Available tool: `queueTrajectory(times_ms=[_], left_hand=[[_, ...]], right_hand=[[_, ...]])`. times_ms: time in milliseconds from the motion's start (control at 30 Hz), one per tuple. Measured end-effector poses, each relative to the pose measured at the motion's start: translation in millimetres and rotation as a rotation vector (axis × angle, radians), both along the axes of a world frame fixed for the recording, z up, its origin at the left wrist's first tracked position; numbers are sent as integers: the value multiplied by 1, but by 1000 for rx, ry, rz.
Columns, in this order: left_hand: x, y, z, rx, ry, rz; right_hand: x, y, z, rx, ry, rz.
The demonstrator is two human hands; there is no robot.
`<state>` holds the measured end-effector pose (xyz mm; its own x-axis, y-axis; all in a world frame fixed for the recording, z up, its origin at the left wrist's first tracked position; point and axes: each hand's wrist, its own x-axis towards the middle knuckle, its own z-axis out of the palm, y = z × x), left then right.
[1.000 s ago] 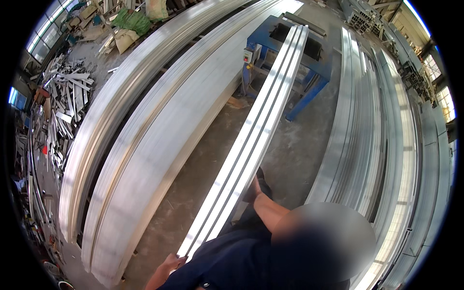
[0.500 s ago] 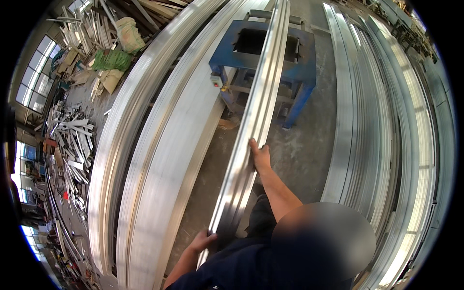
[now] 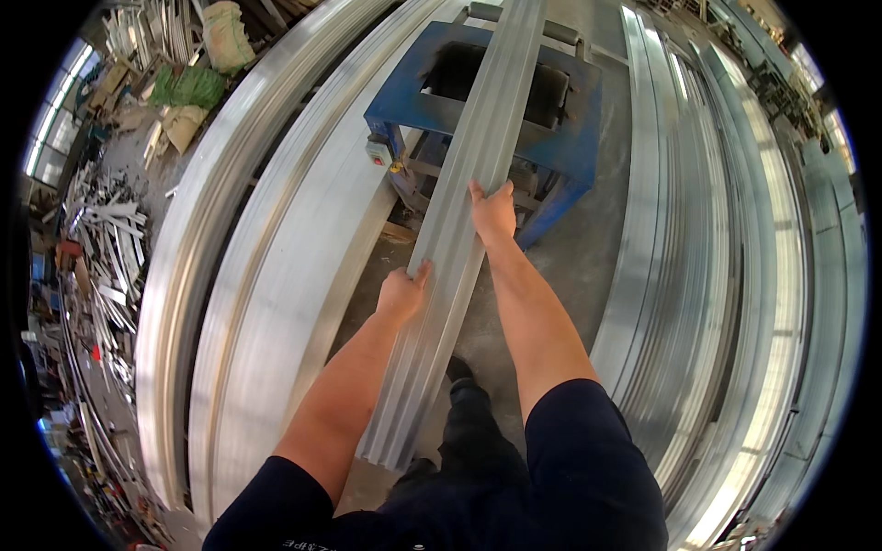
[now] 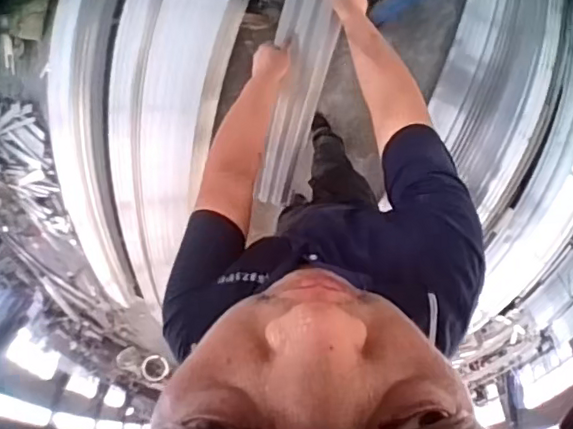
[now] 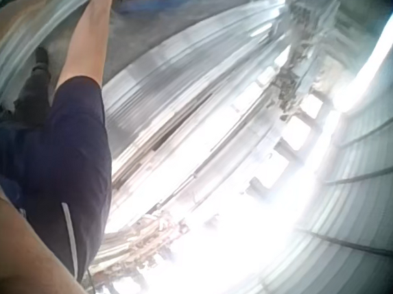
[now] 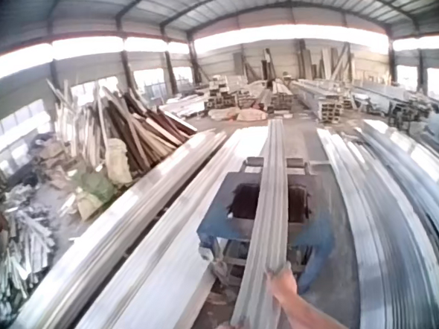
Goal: The person picks up long, flat metal sheets from a stack in a workshop and carries them to a different location. The person handles the sheets by hand, moving them one at a time or in small groups, and places them on the floor or a rack.
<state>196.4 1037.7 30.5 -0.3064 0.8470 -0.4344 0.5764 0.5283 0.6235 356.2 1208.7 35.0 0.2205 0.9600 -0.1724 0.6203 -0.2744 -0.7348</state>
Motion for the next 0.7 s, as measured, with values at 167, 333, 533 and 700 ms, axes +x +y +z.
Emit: queueTrajectory(times_ms=[167,333,533,700], left_hand=[[-15,-77,-29,-67,29,7],[-72,-281,-57,-173,-72,84],[-115,-536,-8,-410,-76,128],[-162,-757,16,-484,-57,145]], right_hand=[[4,-10,-28,-110,-24,-4],[-21,-46,-22,-102,173,-24],[-16,-158,-35,-184,278,-60],[-53,-322,-1,-377,673,54]])
